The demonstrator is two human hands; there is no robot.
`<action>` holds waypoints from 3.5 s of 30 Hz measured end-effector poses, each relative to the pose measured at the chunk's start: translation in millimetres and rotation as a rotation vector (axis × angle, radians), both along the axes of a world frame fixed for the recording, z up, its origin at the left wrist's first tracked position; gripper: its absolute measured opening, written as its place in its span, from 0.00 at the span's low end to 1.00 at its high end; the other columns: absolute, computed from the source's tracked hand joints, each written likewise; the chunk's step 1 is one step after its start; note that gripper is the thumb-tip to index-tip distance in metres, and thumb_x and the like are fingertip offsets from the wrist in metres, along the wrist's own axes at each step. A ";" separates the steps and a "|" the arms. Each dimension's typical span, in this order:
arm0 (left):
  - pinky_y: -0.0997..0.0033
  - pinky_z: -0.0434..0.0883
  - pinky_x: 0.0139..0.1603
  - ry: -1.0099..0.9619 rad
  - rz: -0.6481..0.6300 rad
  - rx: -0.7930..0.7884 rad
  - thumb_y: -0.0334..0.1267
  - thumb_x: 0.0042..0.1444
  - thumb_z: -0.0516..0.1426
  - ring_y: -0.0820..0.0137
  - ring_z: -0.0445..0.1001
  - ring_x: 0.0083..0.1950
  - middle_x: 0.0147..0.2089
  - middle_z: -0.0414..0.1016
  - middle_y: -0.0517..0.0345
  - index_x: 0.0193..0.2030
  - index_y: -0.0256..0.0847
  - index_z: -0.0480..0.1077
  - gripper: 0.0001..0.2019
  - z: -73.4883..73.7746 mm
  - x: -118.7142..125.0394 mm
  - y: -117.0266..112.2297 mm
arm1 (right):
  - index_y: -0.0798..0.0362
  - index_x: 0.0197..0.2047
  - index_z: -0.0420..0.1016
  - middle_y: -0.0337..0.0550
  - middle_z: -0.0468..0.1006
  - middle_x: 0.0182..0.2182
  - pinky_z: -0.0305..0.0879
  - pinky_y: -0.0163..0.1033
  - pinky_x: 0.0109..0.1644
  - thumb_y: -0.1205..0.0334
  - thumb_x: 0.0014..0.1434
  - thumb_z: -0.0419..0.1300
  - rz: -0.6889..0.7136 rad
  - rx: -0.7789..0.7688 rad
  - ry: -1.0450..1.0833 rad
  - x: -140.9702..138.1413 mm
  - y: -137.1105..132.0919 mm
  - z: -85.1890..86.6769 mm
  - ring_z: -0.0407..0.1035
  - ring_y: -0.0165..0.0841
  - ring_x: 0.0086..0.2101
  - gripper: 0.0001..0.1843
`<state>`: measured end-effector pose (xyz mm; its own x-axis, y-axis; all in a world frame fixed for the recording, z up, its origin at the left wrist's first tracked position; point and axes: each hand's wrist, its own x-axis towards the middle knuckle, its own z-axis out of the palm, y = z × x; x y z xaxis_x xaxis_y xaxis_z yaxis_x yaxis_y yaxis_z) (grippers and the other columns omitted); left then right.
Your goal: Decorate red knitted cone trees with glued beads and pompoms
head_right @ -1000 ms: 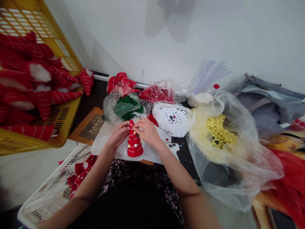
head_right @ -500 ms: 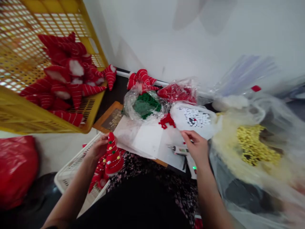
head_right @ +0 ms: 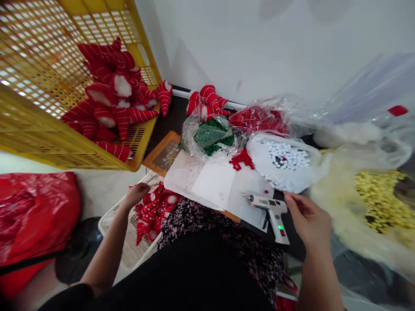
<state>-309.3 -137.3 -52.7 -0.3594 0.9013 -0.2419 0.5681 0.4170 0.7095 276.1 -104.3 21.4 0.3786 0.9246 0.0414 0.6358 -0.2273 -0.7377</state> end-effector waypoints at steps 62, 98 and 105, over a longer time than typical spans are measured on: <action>0.57 0.70 0.66 -0.023 0.075 0.681 0.26 0.52 0.54 0.57 0.78 0.57 0.51 0.83 0.53 0.48 0.45 0.78 0.20 103.9 151.4 67.5 | 0.46 0.34 0.84 0.48 0.87 0.30 0.76 0.47 0.36 0.35 0.53 0.61 0.166 -0.126 0.049 16.4 -48.1 -34.5 0.80 0.46 0.30 0.24; 0.67 0.74 0.39 -1.071 -0.234 0.016 0.48 0.46 0.74 0.66 0.77 0.34 0.31 0.79 0.55 0.36 0.38 0.75 0.20 60.1 287.7 141.7 | 0.54 0.34 0.80 0.42 0.77 0.23 0.59 0.35 0.23 0.41 0.62 0.66 0.241 0.009 0.758 -48.4 -54.0 0.3 0.62 0.28 0.20 0.22; 0.68 0.73 0.38 -1.035 -0.341 0.043 0.51 0.44 0.75 0.66 0.78 0.34 0.31 0.79 0.57 0.39 0.38 0.76 0.22 40.7 291.3 150.7 | 0.54 0.36 0.84 0.42 0.76 0.21 0.68 0.39 0.29 0.43 0.60 0.63 0.251 -0.044 0.333 -62.7 -47.6 13.2 0.71 0.37 0.25 0.21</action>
<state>-18.0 13.3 -12.0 0.2708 0.9298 -0.2493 -0.2317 0.3144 0.9206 213.4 -151.9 34.6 0.1275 0.9881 -0.0865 0.4041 -0.1314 -0.9052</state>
